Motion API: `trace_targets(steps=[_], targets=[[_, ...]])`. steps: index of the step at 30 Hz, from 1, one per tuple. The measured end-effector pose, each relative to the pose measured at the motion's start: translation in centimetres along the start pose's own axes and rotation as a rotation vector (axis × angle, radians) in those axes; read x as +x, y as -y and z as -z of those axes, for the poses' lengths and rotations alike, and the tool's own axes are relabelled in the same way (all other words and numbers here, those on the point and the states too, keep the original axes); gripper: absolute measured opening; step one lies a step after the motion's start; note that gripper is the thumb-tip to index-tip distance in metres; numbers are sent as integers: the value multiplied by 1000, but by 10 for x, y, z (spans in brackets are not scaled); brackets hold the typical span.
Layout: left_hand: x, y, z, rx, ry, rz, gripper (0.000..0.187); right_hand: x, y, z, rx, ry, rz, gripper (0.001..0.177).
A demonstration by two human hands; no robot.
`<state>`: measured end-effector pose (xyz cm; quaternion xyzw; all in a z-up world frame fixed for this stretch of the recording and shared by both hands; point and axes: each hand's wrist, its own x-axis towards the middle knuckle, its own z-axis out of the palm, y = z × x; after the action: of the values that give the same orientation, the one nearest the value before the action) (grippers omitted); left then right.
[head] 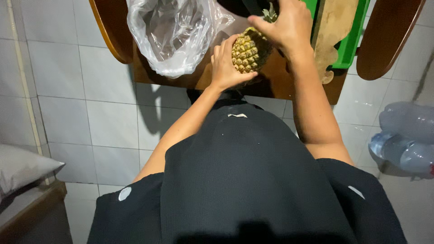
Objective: The person removes mangoes from a plastic bag, places them in a bowl, then removes a pineapple, cuts off its ends with a knife, and sets the fruit and bowl on the table.
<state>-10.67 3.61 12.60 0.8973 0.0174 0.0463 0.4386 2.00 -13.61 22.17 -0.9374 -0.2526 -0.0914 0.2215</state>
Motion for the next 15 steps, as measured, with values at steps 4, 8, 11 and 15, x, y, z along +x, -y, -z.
trace_targets(steps=[4, 8, 11, 15], targets=[[-2, 2, 16, -31, -8, -49, 114, 4, 10, 4, -34, 98, -33, 54], [7, 1, 35, -85, 39, -151, 124, 3, 7, 4, 222, 60, -127, 28], [10, -3, 47, -99, 160, -141, 134, 0, 10, 7, 356, 89, -217, 23], [8, -8, 57, -338, 188, -233, 112, -1, 6, 7, 258, 49, -66, 17]])
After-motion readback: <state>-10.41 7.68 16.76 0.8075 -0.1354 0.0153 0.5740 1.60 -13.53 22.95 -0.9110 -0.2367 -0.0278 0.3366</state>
